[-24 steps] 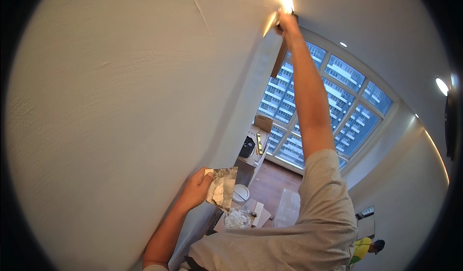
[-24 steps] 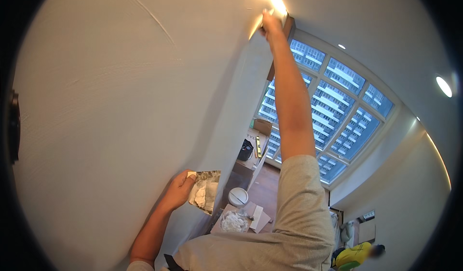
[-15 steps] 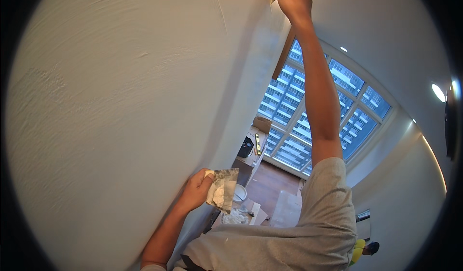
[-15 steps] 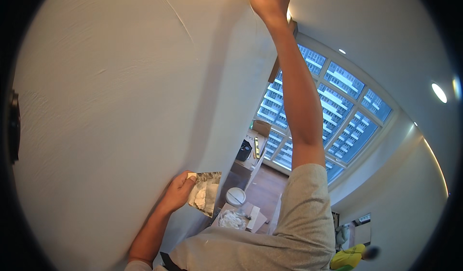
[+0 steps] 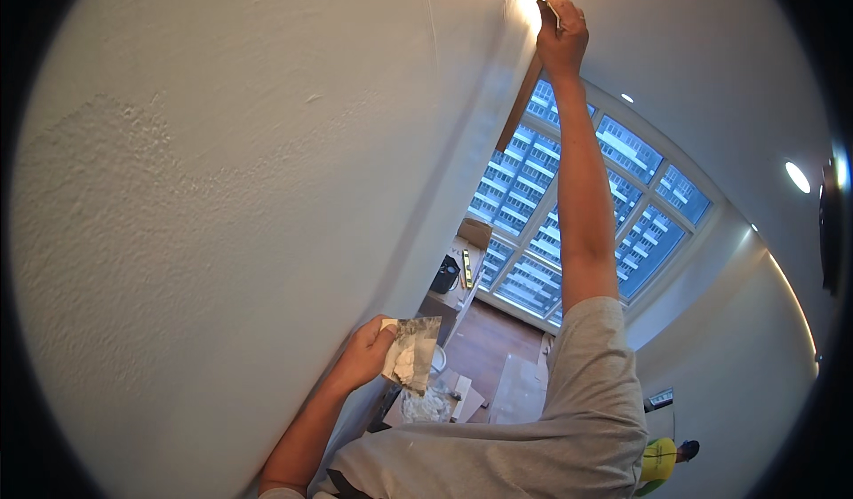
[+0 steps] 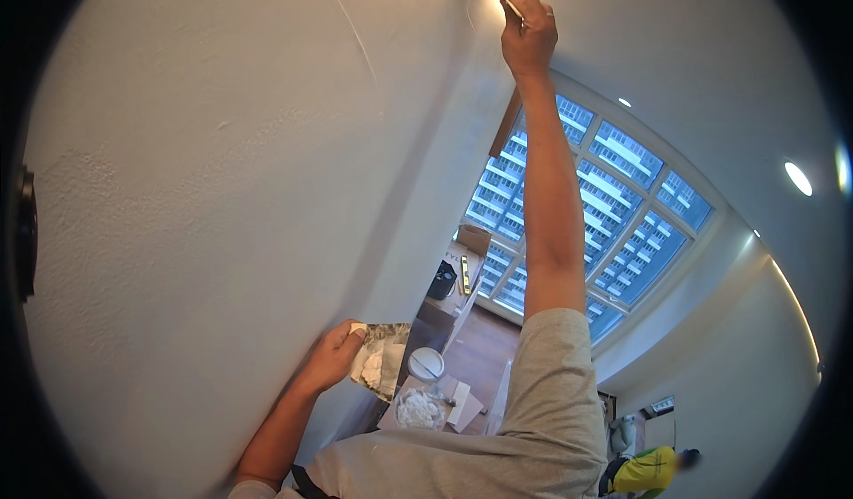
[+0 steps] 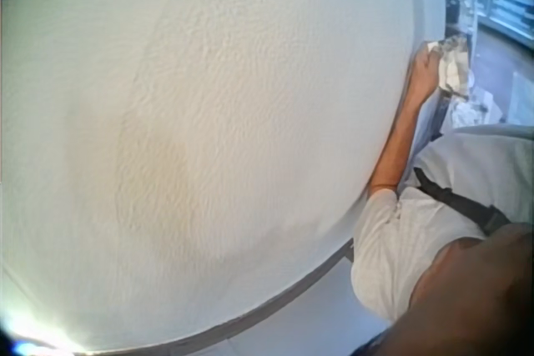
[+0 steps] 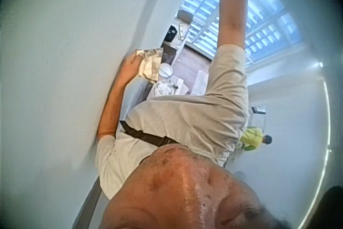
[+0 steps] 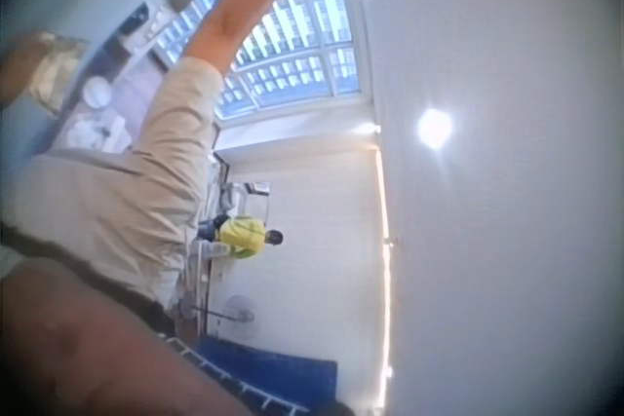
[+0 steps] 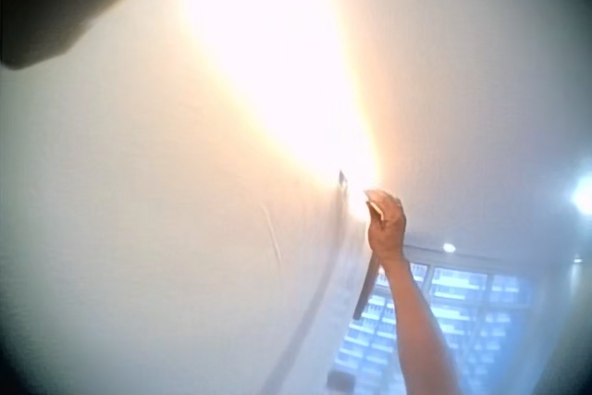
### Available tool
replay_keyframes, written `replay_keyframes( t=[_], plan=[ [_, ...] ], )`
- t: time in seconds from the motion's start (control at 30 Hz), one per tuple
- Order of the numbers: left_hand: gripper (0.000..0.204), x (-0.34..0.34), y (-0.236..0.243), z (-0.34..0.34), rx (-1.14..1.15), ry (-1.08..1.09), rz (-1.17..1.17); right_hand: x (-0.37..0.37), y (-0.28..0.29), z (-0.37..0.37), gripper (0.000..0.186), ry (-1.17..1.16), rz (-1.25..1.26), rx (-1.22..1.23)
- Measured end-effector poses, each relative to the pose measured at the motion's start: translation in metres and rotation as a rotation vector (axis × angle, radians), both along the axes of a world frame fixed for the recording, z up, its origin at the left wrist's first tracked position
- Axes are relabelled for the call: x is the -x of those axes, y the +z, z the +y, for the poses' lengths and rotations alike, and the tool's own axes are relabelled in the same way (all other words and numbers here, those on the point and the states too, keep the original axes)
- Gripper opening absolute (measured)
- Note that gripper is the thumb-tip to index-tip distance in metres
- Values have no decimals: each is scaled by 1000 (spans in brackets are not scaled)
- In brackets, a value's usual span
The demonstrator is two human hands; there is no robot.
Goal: The person applies plaster to a wall using a spatula, transferring material from one spatula to another and smoothing it across the surface.
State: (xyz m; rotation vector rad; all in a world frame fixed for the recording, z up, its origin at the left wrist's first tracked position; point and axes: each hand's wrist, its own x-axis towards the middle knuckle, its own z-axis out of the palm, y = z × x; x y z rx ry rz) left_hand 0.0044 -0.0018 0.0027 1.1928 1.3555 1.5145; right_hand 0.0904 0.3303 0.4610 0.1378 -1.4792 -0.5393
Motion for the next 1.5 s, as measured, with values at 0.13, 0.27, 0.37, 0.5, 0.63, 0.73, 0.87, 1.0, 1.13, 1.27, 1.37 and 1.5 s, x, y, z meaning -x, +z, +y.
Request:
replay_keyframes(
  t=[0.13, 0.27, 0.37, 0.5, 0.63, 0.73, 0.87, 1.0, 1.13, 1.27, 1.37, 1.5],
  plan=[
    [31, 0, -2, 0, -7, -4, 6, -5, -46, 37, 37, -117, -67, 72],
    [30, 2, -8, 5, 3, -17, 10, -7, -129, 74, 43, -130, -129, 277],
    [30, 3, -8, 6, 52, -40, -7, -8, -217, 97, 44, -148, -145, 429],
    [29, 1, -13, 9, 5, -51, -71, -3, -355, 99, 43, -142, -161, 647],
    [27, 3, -12, 8, 45, -63, -128, 7, -482, 40, 45, -112, -231, 952],
    [26, 4, -12, 4, 55, -35, -97, -11, -540, -4, 38, -54, -392, 1186],
    [25, -1, -9, 6, 55, -54, -84, -51, -557, 22, 24, 173, -253, 1759],
    [25, 3, -5, 3, 54, -31, -110, -38, -515, 67, 17, 561, -170, 2401],
    [26, 0, -6, 3, 18, -32, -137, -20, -457, 126, 16, 588, -229, 2361],
    [26, 0, -8, 3, -18, -38, -163, -7, -338, 166, 19, 515, -41, 2053],
    [26, 3, -4, -2, -23, -6, -102, 10, -220, 141, 22, 476, -43, 1761],
    [27, 4, -6, -2, -27, -8, -80, 11, -81, 73, 25, 380, 9, 1421]
  ],
)
